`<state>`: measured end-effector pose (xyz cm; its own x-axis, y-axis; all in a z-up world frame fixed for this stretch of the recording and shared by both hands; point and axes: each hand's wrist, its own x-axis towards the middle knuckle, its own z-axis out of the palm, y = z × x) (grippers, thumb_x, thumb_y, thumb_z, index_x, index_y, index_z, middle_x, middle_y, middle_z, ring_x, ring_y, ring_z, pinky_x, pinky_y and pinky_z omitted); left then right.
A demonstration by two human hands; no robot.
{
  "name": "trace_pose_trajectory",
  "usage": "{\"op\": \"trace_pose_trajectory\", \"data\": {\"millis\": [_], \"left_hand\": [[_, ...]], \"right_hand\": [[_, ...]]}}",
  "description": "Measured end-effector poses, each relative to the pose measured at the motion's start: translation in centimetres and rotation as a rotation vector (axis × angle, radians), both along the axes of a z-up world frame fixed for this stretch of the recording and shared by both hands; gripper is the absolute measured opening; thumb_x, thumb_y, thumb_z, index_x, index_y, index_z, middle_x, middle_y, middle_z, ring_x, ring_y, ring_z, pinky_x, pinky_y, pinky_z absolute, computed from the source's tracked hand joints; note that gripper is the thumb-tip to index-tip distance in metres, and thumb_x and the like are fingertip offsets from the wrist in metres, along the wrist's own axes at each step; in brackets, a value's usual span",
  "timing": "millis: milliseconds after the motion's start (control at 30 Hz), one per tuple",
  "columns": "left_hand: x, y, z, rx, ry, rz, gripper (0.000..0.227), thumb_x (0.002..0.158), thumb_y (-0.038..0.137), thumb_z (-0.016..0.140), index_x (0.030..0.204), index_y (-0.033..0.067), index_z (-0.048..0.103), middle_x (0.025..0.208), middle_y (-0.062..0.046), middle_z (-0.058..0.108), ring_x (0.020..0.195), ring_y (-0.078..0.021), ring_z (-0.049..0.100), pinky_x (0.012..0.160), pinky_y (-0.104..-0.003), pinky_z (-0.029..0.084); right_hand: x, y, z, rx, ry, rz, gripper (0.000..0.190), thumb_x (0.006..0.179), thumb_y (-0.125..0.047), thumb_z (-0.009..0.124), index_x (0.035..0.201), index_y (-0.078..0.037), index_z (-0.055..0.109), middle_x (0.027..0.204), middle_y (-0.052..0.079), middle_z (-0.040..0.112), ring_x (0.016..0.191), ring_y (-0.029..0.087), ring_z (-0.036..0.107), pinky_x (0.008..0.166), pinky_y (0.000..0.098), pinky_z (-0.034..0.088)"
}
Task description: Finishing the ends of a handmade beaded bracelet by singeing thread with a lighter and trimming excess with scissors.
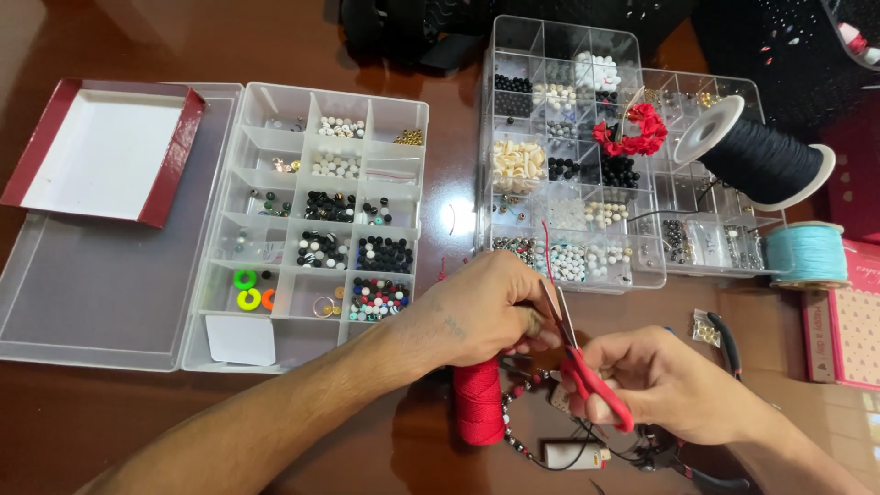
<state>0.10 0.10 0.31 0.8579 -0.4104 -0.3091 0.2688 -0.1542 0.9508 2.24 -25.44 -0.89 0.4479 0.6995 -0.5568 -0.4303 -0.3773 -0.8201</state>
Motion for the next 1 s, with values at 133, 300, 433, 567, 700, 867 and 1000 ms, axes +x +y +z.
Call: {"op": "trace_pose_trajectory", "data": {"millis": [133, 300, 433, 567, 700, 867, 1000], "left_hand": [[0.0, 0.3, 1.1, 0.038, 0.011, -0.007, 0.013, 0.090, -0.003, 0.072, 0.085, 0.0045, 0.081, 0.062, -0.005, 0.070, 0.054, -0.0092, 0.060, 0.050, -0.024, 0.051], [-0.1, 0.3, 1.2, 0.046, 0.009, 0.001, 0.012, 0.090, -0.002, 0.074, 0.087, 0.0056, 0.082, 0.064, -0.005, 0.071, 0.053, -0.0088, 0.061, 0.050, -0.023, 0.052], [0.0, 0.2, 0.9, 0.050, 0.024, 0.005, 0.011, 0.090, -0.002, 0.072, 0.086, 0.0036, 0.081, 0.065, -0.007, 0.072, 0.054, -0.0098, 0.062, 0.050, -0.024, 0.052], [0.0, 0.4, 1.7, 0.083, 0.063, -0.003, 0.010, 0.092, 0.000, 0.072, 0.090, 0.0030, 0.082, 0.066, -0.007, 0.072, 0.056, -0.0098, 0.061, 0.052, -0.023, 0.052], [0.1, 0.2, 1.7, 0.113, 0.031, -0.003, 0.013, 0.095, 0.000, 0.069, 0.091, 0.0047, 0.081, 0.076, -0.004, 0.079, 0.060, -0.0083, 0.068, 0.054, -0.022, 0.057], [-0.2, 0.3, 2.1, 0.090, 0.025, 0.005, 0.013, 0.091, -0.003, 0.071, 0.087, 0.0020, 0.082, 0.066, -0.009, 0.072, 0.052, -0.0115, 0.060, 0.048, -0.024, 0.051], [-0.3, 0.3, 2.1, 0.064, 0.003, 0.021, 0.016, 0.093, -0.005, 0.069, 0.085, 0.0015, 0.081, 0.061, -0.006, 0.068, 0.051, -0.0088, 0.057, 0.051, -0.023, 0.051]], "right_hand": [[0.0, 0.3, 0.1, -0.034, -0.056, -0.036, 0.019, 0.079, -0.008, 0.088, 0.082, 0.009, 0.081, 0.071, 0.016, 0.080, 0.052, 0.016, 0.059, 0.044, 0.0291, 0.047], [0.1, 0.5, 0.2, 0.009, 0.006, -0.002, 0.026, 0.080, -0.018, 0.087, 0.087, 0.005, 0.078, 0.081, 0.016, 0.082, 0.064, 0.014, 0.061, 0.049, 0.0294, 0.046], [0.3, 0.7, 0.4, 0.023, -0.067, 0.031, 0.023, 0.079, -0.017, 0.088, 0.083, 0.004, 0.079, 0.074, 0.013, 0.080, 0.056, 0.013, 0.060, 0.048, 0.0279, 0.046], [0.2, 0.8, 0.4, -0.047, -0.126, -0.028, 0.017, 0.078, -0.007, 0.090, 0.074, 0.008, 0.082, 0.063, 0.015, 0.078, 0.044, 0.013, 0.055, 0.040, 0.0264, 0.043], [0.3, 0.8, 0.8, -0.066, -0.081, -0.027, 0.019, 0.078, -0.008, 0.089, 0.085, 0.008, 0.081, 0.079, 0.018, 0.088, 0.062, 0.014, 0.066, 0.050, 0.0268, 0.048], [0.5, 0.4, 0.2, -0.061, -0.178, -0.035, 0.015, 0.077, -0.006, 0.091, 0.074, 0.006, 0.084, 0.060, 0.009, 0.073, 0.049, 0.011, 0.050, 0.044, 0.0265, 0.034], [0.2, 0.6, 2.5, -0.094, -0.218, -0.098, 0.012, 0.075, -0.002, 0.092, 0.076, 0.008, 0.087, 0.062, 0.011, 0.077, 0.053, 0.014, 0.058, 0.046, 0.0277, 0.039]]}}
